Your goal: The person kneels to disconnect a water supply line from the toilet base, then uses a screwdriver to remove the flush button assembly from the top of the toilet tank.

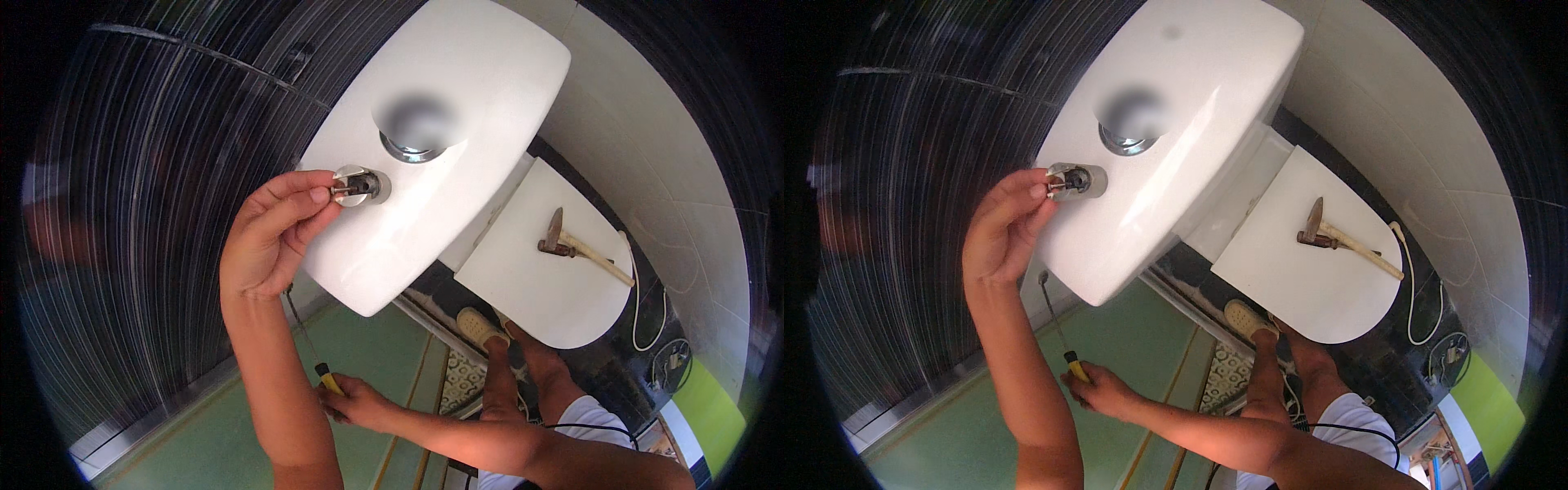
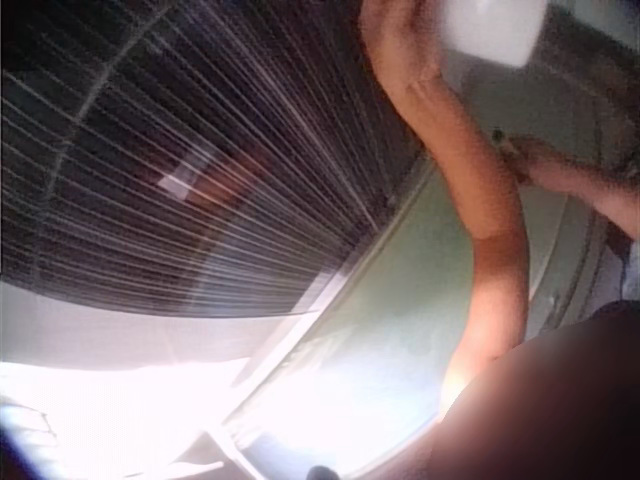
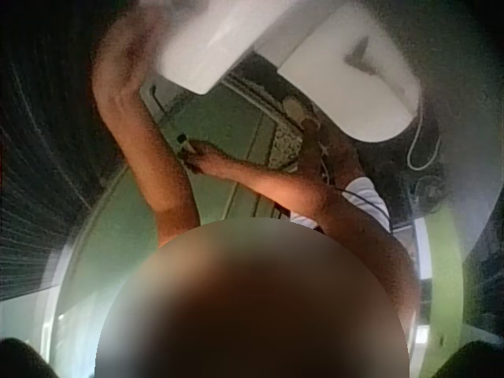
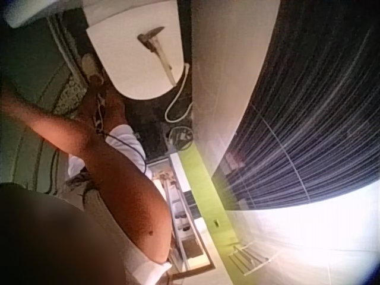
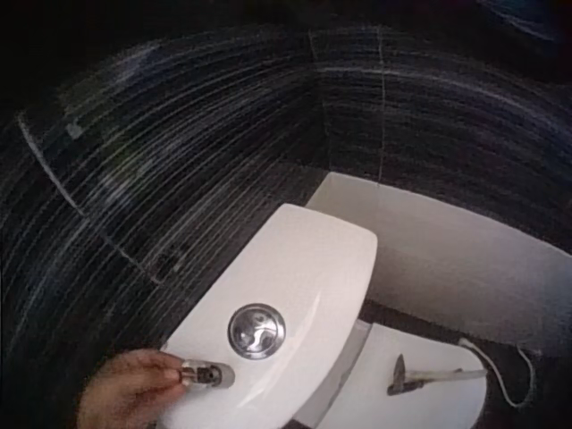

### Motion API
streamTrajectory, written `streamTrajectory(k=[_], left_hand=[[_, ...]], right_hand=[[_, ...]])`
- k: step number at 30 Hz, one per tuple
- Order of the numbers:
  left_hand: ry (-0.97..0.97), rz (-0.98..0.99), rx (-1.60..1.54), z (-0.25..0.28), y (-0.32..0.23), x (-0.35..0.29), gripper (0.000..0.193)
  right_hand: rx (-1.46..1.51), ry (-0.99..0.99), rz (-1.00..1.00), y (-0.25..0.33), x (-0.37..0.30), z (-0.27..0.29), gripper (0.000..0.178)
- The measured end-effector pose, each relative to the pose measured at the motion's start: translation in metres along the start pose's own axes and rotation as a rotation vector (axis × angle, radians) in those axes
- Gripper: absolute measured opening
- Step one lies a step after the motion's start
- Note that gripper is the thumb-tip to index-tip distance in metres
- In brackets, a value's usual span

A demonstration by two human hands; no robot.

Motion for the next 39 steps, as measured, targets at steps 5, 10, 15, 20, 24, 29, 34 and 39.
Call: streamTrajectory(k=[5,10,15,20,24,29,34,39], left_hand=[[-0.097,-0.028,0.099,-0.006,0.001,0.002,0.028],[-0.060,0.006,0.151,-0.014,0.000,0.005,0.045],[-0.110,-0.005,0.226,-0.019,-0.006,0.004,0.049],[-0.082,0.017,0.286,-0.022,-0.009,0.006,0.047],[-0.087,0.041,0.305,-0.024,-0.011,0.008,0.040],[-0.108,0.028,0.335,-0.031,-0.008,0.007,0.037],[-0.186,-0.064,0.431,-0.036,0.001,0.002,0.030],[-0.186,-0.058,0.485,-0.038,0.002,0.000,0.021]], right_hand=[[-0.002,0.007,0.023,0.005,-0.002,0.000,0.027],[0.014,0.002,0.041,0.011,-0.004,-0.001,0.025],[0.036,0.009,0.035,0.006,-0.002,-0.002,0.024],[0.012,0.009,0.051,-0.001,0.001,-0.004,0.025],[0.007,0.018,0.032,-0.001,0.002,-0.006,0.027],[-0.015,0.006,0.017,0.002,0.002,-0.008,0.027],[-0.051,-0.019,-0.006,-0.001,0.004,-0.008,0.022],[-0.078,-0.043,-0.022,-0.004,0.005,-0.009,0.019]])
Point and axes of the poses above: each hand's wrist, its own x-axis towards the middle knuckle, its own z-axis out of the back of the hand, y = z × x, the point moved 1 cm from there along x, towards the middle knuckle, and after that the axes turned 8 degrees about z, right-handed, at the moved point
